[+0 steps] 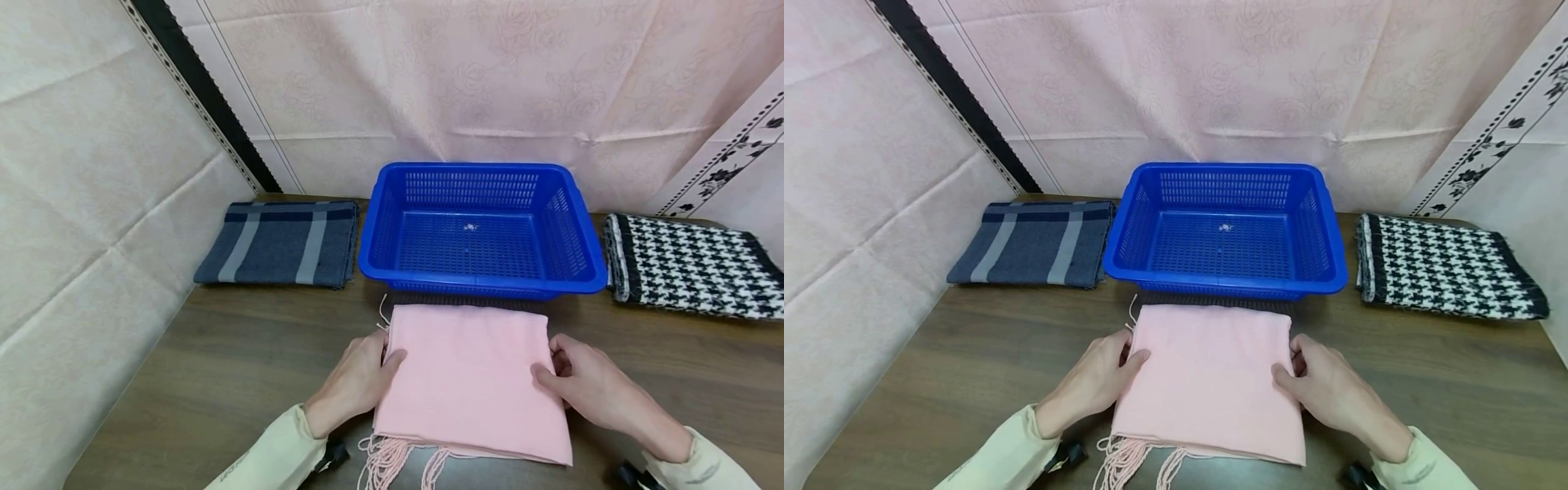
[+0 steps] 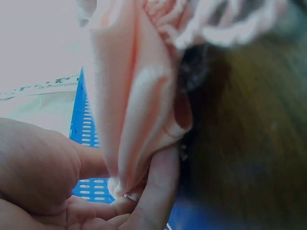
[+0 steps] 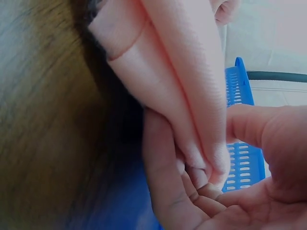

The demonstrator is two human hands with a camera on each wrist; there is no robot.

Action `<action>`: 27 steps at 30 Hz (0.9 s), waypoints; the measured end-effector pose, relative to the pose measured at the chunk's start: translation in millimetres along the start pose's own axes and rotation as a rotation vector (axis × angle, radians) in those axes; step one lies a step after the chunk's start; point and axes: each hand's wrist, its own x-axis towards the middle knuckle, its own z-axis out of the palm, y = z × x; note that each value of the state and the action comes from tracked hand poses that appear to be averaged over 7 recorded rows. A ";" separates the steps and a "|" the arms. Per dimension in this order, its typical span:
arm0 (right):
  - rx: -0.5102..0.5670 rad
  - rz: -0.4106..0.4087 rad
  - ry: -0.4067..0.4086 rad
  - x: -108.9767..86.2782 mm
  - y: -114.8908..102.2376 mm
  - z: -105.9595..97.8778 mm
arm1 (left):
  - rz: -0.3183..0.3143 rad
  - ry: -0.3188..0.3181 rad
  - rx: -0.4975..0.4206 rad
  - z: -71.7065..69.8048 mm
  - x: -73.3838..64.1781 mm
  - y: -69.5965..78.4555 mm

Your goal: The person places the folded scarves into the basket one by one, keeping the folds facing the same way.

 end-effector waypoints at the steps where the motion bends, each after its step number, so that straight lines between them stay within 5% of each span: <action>1: 0.006 -0.001 -0.001 -0.2 -0.4 -0.4 | 0.003 0.002 0.001 -0.1 -0.2 0.1; 19: -0.029 -0.037 0.023 -1.3 -2.6 -4.2 | 0.013 0.020 -0.013 -5.5 -3.1 5.2; 27: 0.054 -0.029 -0.006 -4.3 -5.2 -6.8 | 0.011 0.005 -0.011 -8.6 -5.5 7.7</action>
